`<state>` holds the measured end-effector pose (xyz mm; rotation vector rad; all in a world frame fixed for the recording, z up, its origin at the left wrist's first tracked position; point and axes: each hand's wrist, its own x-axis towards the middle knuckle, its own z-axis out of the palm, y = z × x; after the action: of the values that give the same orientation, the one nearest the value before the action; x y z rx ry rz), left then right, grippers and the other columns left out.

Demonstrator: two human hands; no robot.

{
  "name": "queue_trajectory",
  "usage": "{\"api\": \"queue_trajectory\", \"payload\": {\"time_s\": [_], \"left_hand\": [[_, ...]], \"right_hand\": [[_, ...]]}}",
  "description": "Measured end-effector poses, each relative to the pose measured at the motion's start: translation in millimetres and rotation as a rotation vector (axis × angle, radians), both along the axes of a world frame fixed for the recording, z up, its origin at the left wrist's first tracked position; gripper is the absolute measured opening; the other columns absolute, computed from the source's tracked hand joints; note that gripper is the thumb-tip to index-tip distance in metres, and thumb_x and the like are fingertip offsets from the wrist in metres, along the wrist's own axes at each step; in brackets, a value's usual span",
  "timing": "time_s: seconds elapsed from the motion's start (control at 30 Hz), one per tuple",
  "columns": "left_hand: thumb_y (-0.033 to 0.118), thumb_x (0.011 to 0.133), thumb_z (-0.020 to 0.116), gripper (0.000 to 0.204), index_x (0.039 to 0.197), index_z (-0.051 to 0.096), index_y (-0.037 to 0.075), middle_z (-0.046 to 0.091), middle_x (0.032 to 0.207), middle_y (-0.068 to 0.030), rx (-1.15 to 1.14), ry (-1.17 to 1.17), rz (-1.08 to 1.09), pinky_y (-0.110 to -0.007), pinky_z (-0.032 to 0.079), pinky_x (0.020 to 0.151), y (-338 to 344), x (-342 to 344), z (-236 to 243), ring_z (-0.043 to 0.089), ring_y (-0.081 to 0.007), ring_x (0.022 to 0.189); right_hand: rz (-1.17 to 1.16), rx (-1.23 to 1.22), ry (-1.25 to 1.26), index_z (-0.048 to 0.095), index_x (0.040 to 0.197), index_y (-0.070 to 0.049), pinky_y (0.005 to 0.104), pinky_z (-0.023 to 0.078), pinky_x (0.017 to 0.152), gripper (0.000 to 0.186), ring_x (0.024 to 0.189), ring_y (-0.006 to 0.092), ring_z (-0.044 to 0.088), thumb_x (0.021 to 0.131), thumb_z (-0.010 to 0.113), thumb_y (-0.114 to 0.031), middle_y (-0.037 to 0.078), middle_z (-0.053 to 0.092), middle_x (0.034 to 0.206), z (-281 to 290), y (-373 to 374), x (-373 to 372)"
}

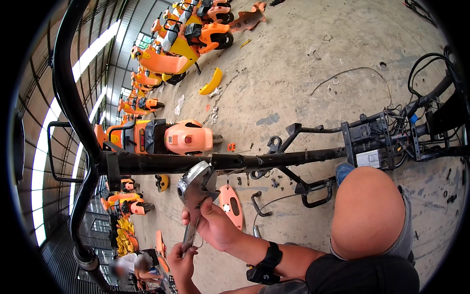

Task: The person uses an adjustable wrench to loosen or tighten bolts on the handle bar and front fork assembly of a motorcycle frame.

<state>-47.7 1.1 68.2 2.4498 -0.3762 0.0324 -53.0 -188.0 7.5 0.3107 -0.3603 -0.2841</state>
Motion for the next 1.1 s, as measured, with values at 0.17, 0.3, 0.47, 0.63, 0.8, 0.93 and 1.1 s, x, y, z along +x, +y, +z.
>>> {"api": "queue_trajectory", "payload": {"time_s": [0.17,0.3,0.47,0.63,0.8,0.93,1.1], "left_hand": [[0.005,0.076,0.074,0.022,0.092,0.063,-0.004,0.063,0.07,-0.004,-0.021,0.118,0.016,-0.021,0.044,0.06,1.4,4.2,-1.2,0.056,-0.008,0.064],[0.006,0.081,0.067,0.019,0.093,0.06,-0.006,0.065,0.072,-0.0105,-0.048,0.165,-0.024,-0.026,0.05,0.064,12.0,8.5,-3.4,0.062,-0.014,0.066],[0.05,0.09,0.051,0.051,0.094,0.058,-0.001,0.066,0.077,-0.0176,-0.641,0.266,-0.175,-0.04,0.054,0.062,37.9,9.6,-12.6,0.065,-0.0305,0.065],[0.068,0.088,0.032,0.065,0.09,0.062,0.011,0.067,0.085,-0.0137,-1.111,0.323,-0.105,-0.045,0.049,0.065,38.3,0.8,0.4,0.063,-0.031,0.073],[0.05,0.095,0.04,0.047,0.082,0.063,0.011,0.068,0.082,-0.0041,-1.441,0.183,-0.045,-0.047,0.049,0.082,5.0,-13.7,10.0,0.064,-0.0225,0.078],[0.041,0.098,0.037,0.046,0.074,0.062,0.012,0.064,0.072,-0.0016,-1.499,0.334,-0.143,-0.041,0.05,0.081,13.6,-4.3,6.3,0.064,-0.0188,0.077],[0.032,0.098,0.039,0.04,0.066,0.054,0.014,0.059,0.061,0.0035,-1.604,0.394,0.089,-0.034,0.052,0.069,6.1,0.0,-3.5,0.058,-0.0117,0.062]], "right_hand": [[0.002,-0.01,0.013,0.052,0.108,-0.009,0.0332,0.041,0.082,0.045,0.089,0.0198,0.052,0.086,0.054,-0.048,0.01,0.057,0.092,-2.7,0.3,0.6],[-0.007,-0.012,0.019,0.051,0.108,-0.009,0.0334,0.041,0.082,0.043,0.09,0.0199,0.051,0.087,0.053,-0.047,0.008,0.056,0.091,-0.2,-0.4,-1.8],[-0.01,0.045,0.023,0.052,0.103,-0.01,0.0342,0.041,0.082,0.04,0.091,0.0198,0.05,0.087,0.054,-0.046,0.006,0.055,0.09,10.0,0.3,-3.0],[0.014,0.157,0.044,0.053,0.101,-0.009,0.0357,0.041,0.083,0.039,0.091,0.0199,0.05,0.086,0.056,-0.045,0.006,0.055,0.091,33.1,2.6,-13.1],[0.045,0.166,0.016,0.054,0.099,-0.006,0.0358,0.042,0.084,0.04,0.091,0.02,0.051,0.086,0.057,-0.043,0.007,0.055,0.093,30.7,4.3,-11.2],[0.03,0.169,0.069,0.054,0.098,-0.004,0.0358,0.043,0.083,0.04,0.09,0.0201,0.052,0.085,0.058,-0.042,0.007,0.056,0.092,33.1,0.1,-14.9],[-0.021,0.113,0.119,0.054,0.097,-0.005,0.0361,0.044,0.081,0.039,0.089,0.02,0.053,0.084,0.061,-0.041,0.006,0.056,0.088,26.1,2.7,-12.3]]}}
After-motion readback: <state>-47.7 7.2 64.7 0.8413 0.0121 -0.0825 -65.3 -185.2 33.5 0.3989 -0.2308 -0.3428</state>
